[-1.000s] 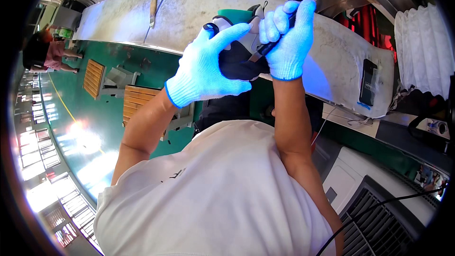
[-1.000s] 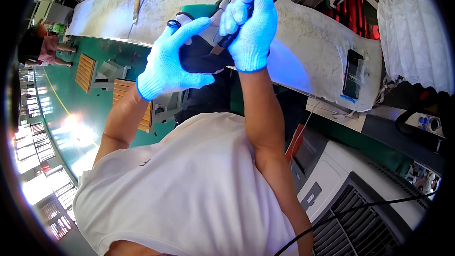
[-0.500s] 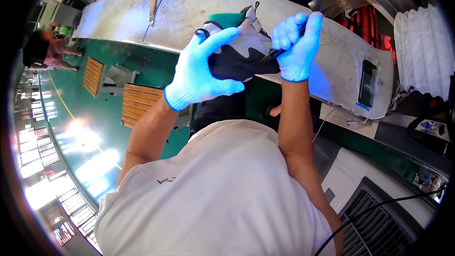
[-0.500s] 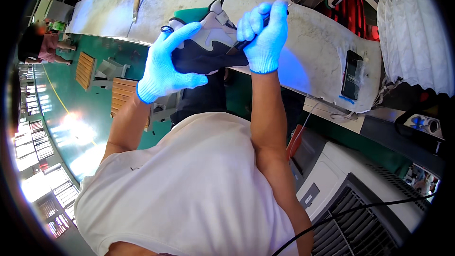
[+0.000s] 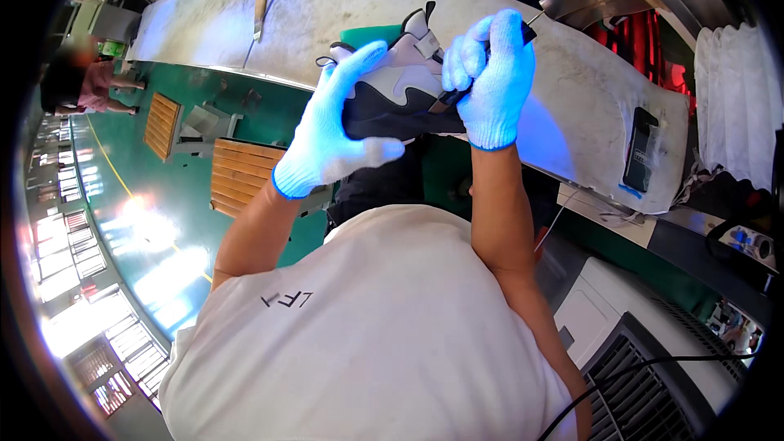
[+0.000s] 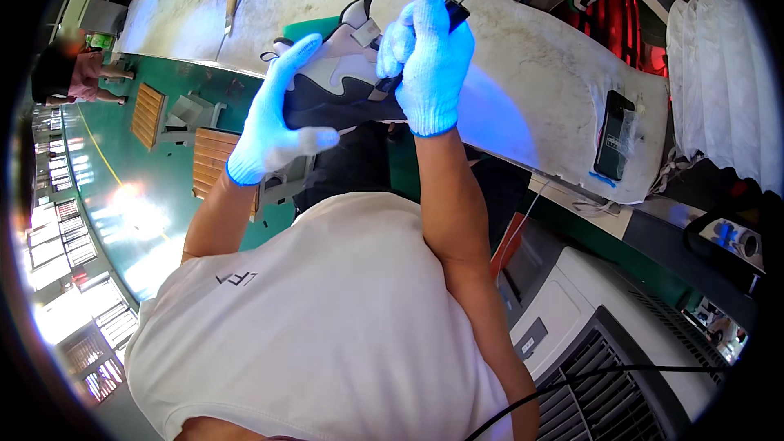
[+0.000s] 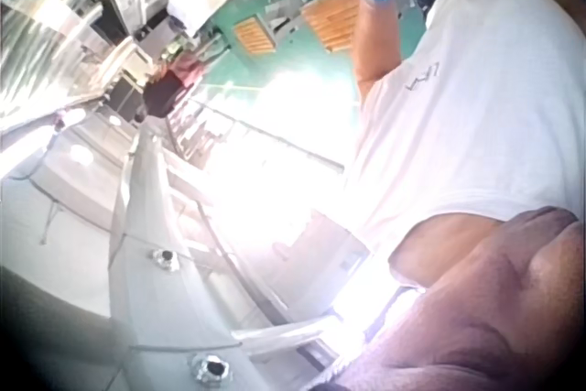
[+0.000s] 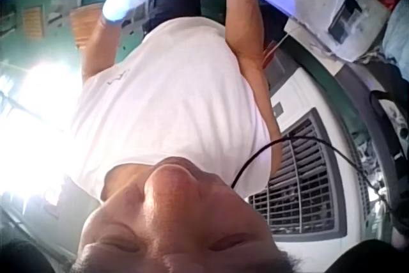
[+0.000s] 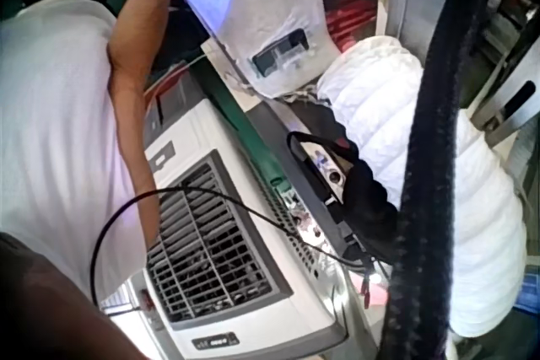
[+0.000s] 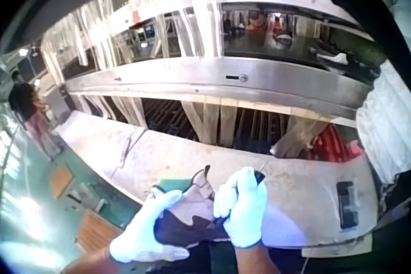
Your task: The person cleans a single sneaker using a small brush and a handheld tool. They repeatedly scrub the shoe's upper, sole, and heel areas, rotating the shoe to access different sides. The person works at a bench in a factory setting, handling the shoe one at a time.
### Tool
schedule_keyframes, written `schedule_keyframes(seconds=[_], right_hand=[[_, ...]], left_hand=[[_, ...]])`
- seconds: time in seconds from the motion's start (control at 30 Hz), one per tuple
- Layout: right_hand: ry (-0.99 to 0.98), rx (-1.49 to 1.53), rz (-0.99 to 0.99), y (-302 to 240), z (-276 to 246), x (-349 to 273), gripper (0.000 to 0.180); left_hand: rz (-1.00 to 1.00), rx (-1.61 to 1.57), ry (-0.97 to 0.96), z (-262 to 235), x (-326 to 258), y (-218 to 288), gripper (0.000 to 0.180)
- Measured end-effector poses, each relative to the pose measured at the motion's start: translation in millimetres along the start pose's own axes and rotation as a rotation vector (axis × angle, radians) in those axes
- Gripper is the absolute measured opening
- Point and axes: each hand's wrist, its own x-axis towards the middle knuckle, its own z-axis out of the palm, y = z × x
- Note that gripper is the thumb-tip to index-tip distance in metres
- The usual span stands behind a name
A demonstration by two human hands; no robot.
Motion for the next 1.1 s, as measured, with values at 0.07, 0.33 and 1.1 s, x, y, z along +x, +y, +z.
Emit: schedule_keyframes(seconds=[0.07,0.33,1.1], right_hand=[[0.007,-0.013,0.014,0,1,-2,0.047],[0.058,0.456,0.152,4,-10,15,0.043],[0.546,-0.403,0.029,-45,-173,-63,0.017]], left_hand=[[-0.118,0.001,0.035,6,4,7,0.111],[-0.276,-0.032,0.129,11,25,26,0.091],[0.129,0.429,-0.183,3,79,-2,0.078]])
